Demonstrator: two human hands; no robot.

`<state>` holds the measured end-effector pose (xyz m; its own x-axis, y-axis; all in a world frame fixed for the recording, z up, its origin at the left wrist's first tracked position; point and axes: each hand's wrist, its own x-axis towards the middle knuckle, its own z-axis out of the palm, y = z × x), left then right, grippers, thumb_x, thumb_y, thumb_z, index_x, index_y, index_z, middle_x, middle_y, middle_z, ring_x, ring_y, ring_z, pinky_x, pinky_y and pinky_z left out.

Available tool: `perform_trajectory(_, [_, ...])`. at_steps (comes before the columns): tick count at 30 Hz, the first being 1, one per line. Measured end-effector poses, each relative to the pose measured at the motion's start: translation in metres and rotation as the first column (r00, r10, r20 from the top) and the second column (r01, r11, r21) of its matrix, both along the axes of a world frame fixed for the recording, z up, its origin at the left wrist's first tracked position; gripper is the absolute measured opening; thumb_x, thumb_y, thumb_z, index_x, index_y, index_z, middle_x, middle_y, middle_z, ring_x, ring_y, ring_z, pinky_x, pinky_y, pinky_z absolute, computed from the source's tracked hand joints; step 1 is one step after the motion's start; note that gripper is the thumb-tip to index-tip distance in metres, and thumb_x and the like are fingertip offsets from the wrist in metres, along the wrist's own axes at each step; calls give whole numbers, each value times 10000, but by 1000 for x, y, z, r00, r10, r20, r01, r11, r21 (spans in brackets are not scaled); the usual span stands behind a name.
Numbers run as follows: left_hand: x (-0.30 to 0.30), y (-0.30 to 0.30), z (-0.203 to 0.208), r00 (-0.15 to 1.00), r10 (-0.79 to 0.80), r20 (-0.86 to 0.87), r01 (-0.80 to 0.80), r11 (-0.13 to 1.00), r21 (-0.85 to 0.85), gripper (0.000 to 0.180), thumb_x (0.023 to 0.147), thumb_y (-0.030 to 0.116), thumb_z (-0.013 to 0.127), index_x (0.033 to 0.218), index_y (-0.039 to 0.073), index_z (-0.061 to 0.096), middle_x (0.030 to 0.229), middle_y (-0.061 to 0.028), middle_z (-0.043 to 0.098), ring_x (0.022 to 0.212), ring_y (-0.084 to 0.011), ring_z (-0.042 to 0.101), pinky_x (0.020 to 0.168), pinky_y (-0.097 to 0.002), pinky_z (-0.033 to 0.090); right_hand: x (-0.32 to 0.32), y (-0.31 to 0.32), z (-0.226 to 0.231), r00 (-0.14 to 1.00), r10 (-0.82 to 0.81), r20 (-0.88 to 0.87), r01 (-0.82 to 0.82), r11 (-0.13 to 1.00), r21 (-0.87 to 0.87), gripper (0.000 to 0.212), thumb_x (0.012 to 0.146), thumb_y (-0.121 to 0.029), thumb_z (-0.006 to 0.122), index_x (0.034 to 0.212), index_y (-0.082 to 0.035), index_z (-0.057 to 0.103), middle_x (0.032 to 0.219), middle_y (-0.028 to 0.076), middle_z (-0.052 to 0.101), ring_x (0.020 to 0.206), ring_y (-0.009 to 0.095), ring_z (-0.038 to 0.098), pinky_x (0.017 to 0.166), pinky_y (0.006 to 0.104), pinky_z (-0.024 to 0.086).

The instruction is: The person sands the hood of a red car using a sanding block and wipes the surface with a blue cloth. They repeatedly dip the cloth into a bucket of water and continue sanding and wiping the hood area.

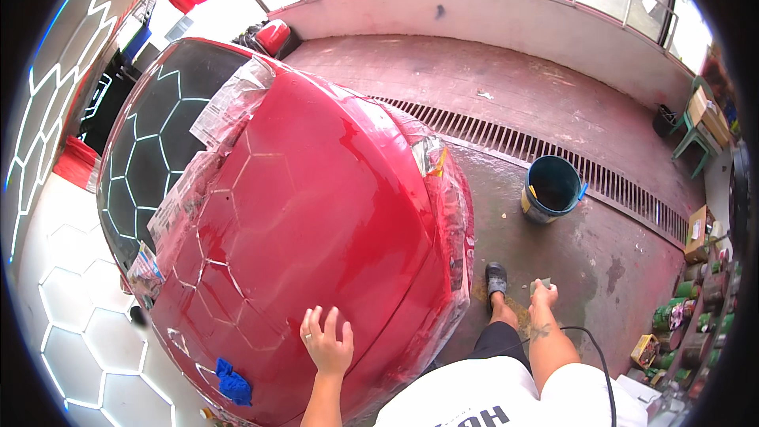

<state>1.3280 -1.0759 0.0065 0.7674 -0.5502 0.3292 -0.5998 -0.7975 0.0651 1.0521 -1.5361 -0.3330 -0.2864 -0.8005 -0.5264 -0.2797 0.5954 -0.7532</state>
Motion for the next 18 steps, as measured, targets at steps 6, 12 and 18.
perform_trajectory(6, [52, -76, -48, 751, 647, -135, -608, 756, 242, 795, 1142, 493, 528, 1819, 187, 246, 1892, -237, 53, 1737, -497, 44, 1349, -727, 82, 125, -90, -49, 901, 331, -279, -308, 943, 125, 134, 836, -29, 663, 931, -40, 570, 982, 121, 624, 942, 295, 641, 881, 453, 532])
perform_trajectory(12, [62, -88, -75, 713, 702, -2, -681, 692, 240, 862, 1105, 520, 493, 1812, 103, 229, 1886, -258, 62, 1738, -502, 36, 1341, -749, 62, 197, -144, -53, 706, 659, -258, -694, 716, -69, 612, 853, 117, 508, 1408, -93, 657, 1593, 254, 557, 1471, 406, 565, 1201, 461, 454])
perform_trajectory(18, [62, -93, -76, 729, 684, 16, -669, 707, 230, 873, 1113, 570, 445, 1802, 74, 245, 1880, -267, 95, 1734, -506, 71, 1353, -719, 80, 199, -154, -86, 467, 884, -25, -846, 454, 280, 637, 942, 9, 539, 1528, -179, 702, 1452, 238, 738, 1364, 383, 706, 1207, 464, 506])
